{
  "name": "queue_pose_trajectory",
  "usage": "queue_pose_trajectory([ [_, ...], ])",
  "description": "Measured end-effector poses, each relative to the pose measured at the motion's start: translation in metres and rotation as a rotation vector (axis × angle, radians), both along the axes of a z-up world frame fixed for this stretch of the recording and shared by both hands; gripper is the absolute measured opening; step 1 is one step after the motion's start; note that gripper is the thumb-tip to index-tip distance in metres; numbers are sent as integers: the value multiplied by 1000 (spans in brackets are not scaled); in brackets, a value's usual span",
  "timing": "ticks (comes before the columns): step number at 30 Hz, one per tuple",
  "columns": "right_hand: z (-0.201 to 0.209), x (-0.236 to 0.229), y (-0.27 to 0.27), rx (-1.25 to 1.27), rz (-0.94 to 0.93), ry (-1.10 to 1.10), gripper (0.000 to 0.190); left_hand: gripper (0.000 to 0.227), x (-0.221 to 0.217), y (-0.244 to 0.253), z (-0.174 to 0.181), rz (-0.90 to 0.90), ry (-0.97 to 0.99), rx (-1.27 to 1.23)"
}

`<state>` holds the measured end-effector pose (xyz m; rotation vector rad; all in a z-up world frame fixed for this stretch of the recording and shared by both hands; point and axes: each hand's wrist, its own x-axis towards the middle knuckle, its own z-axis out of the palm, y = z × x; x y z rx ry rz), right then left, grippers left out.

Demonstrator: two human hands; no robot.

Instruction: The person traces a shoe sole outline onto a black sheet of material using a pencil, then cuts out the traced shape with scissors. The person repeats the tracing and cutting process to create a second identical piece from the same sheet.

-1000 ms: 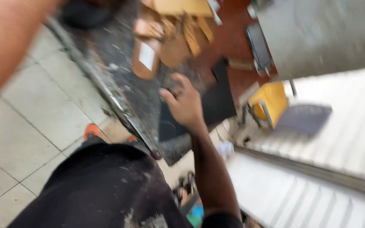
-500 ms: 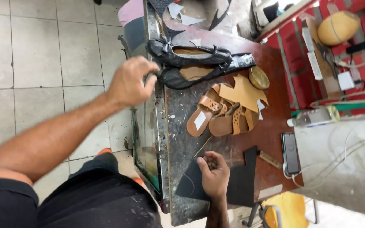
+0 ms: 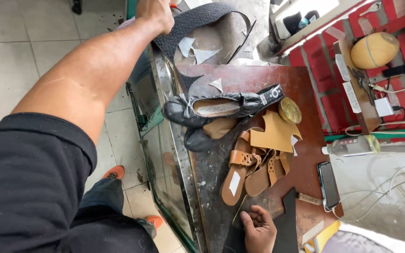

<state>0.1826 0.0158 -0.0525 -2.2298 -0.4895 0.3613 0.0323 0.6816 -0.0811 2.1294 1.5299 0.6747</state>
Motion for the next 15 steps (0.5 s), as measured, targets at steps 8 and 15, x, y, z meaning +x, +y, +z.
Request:
queue_pose_trajectory([
  [8,-15,3,-2,16,-117,-58,28,33,19,30,29,54,218,-252],
  [15,-8,2,1,-25,-140,-28,25,44,20,46,34,-56,303,-422],
])
